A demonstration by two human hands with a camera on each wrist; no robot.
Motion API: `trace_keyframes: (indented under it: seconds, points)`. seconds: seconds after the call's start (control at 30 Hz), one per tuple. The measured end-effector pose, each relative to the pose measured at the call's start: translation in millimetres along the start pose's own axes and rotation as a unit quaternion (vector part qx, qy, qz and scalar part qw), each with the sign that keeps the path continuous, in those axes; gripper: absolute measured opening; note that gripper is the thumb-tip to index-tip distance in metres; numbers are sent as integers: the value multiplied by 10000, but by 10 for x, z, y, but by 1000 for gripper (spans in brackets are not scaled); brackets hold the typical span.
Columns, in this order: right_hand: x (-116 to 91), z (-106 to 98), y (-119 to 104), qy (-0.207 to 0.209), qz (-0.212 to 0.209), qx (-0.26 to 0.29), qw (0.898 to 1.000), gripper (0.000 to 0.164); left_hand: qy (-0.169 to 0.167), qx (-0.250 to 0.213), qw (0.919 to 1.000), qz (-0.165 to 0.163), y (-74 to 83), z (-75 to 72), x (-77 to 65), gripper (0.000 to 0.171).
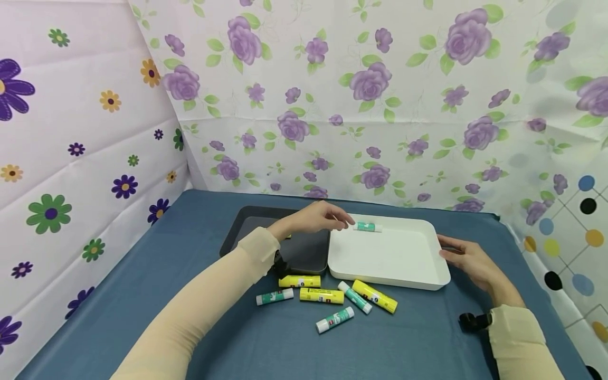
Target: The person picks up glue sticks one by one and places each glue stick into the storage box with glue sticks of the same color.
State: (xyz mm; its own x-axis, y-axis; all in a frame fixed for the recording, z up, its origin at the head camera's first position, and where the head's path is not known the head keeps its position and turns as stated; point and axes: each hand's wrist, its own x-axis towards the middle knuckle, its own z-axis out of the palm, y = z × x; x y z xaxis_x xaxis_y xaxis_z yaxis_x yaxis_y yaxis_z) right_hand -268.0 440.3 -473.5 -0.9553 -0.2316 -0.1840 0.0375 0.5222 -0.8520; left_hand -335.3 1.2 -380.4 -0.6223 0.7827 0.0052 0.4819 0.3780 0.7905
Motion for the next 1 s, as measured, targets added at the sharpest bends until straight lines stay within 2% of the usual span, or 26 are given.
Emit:
trace_keyframes:
  seconds: [0.3, 0.53, 0.83, 1.0]
  points:
    - [12, -4, 6, 21, -11, -148, 9999, 79, 28, -75, 9999, 77, -51, 2, -168, 28]
    - [-1, -21, 14, 13, -120, -39, 9999, 78, 231, -13, 9996, 191, -36, -14, -294, 28]
    - [-9, -6, -17, -5, -86, -47, 10000, 78, 135, -242, 9995, 129, -24, 29, -523, 28]
    - [-17, 0, -24, 21, -57, -82, 9999, 78, 41, -196, 9996, 182, -36, 71, -611, 29]
